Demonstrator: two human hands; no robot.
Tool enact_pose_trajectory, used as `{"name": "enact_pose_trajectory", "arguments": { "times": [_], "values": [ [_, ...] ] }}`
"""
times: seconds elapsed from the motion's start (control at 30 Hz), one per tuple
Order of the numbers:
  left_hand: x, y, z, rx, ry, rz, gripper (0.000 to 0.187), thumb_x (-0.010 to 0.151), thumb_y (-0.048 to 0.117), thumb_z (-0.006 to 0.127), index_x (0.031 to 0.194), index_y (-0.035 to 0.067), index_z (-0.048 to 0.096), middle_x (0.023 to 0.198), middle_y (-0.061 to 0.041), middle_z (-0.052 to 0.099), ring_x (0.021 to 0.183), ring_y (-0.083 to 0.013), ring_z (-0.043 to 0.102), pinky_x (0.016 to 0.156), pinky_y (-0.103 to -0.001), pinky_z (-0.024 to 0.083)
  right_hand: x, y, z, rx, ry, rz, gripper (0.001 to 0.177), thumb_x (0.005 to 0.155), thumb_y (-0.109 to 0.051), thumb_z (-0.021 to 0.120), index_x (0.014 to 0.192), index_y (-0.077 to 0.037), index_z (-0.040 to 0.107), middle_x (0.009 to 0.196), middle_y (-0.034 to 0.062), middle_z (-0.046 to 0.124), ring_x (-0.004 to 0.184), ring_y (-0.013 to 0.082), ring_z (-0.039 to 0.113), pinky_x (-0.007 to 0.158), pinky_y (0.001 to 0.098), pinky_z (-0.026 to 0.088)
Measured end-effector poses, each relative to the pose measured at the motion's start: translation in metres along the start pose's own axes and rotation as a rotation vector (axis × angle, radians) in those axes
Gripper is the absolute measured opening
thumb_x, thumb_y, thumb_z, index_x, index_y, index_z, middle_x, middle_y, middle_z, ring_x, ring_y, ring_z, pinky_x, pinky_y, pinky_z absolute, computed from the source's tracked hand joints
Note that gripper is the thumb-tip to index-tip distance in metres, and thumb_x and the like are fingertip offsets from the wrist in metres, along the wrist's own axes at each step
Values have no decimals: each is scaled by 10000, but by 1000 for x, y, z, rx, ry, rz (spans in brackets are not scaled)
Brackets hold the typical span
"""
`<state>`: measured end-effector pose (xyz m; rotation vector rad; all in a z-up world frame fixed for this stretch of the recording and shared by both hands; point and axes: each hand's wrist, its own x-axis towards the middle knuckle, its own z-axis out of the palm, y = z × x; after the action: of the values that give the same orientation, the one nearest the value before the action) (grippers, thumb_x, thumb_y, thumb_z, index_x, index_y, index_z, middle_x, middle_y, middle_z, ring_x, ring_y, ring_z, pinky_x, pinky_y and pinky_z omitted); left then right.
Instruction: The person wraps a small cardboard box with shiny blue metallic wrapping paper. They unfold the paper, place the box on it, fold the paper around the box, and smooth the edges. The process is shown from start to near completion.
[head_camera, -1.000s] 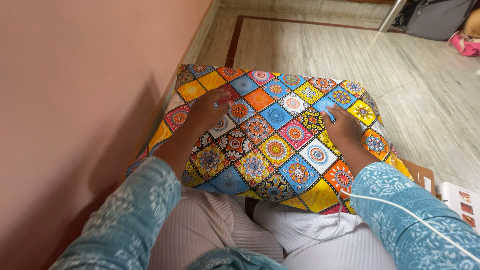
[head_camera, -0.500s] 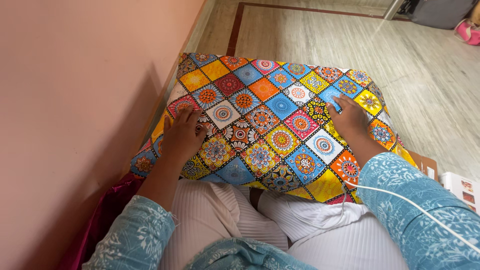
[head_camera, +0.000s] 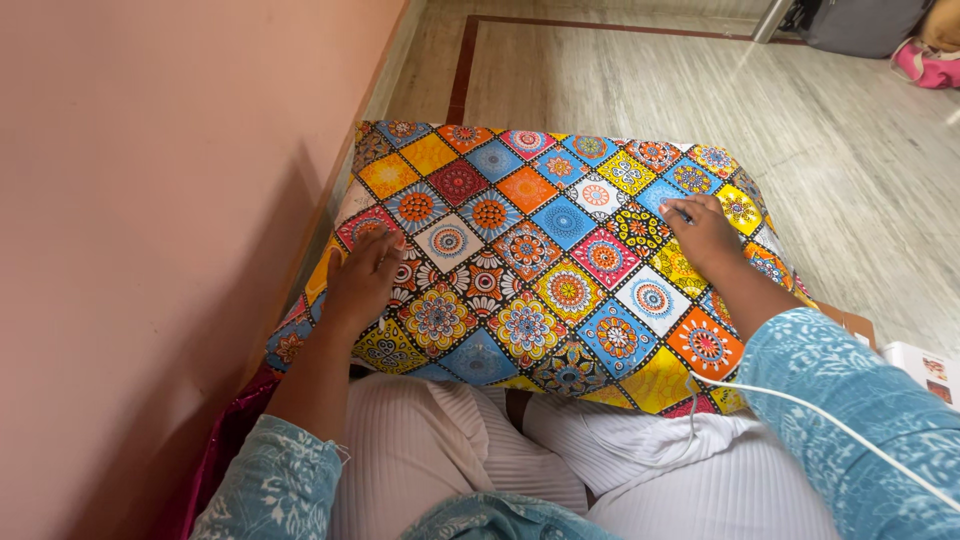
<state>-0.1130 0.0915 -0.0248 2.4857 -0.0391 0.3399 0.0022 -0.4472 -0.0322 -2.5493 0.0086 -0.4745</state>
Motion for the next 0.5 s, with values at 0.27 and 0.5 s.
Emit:
{"name": "enact_pose_trajectory", "arguments": {
  "times": [0.27, 0.5],
  "values": [
    [-4, 14, -3, 24, 52, 13, 512, 1049, 497, 341, 1449, 263, 559, 1571, -27, 447, 1477, -247, 378, 1231, -562, 44, -1, -12, -20, -41, 49, -141, 379, 980, -452, 662, 1241, -195, 761, 1501, 196, 550, 1459, 383, 406, 1193, 481, 321],
    [-33, 30, -51, -105, 173, 125, 412, 1064, 330, 457, 1422, 151, 555, 1522, -92, 515, 1196, -286, 636, 1227, -530, 272, -78, -101, 1, -7, -55, -357, 405, 943, -432, 675, 1266, -194, 733, 1492, 163, 565, 1475, 403, 405, 1192, 507, 325]
  ]
}}
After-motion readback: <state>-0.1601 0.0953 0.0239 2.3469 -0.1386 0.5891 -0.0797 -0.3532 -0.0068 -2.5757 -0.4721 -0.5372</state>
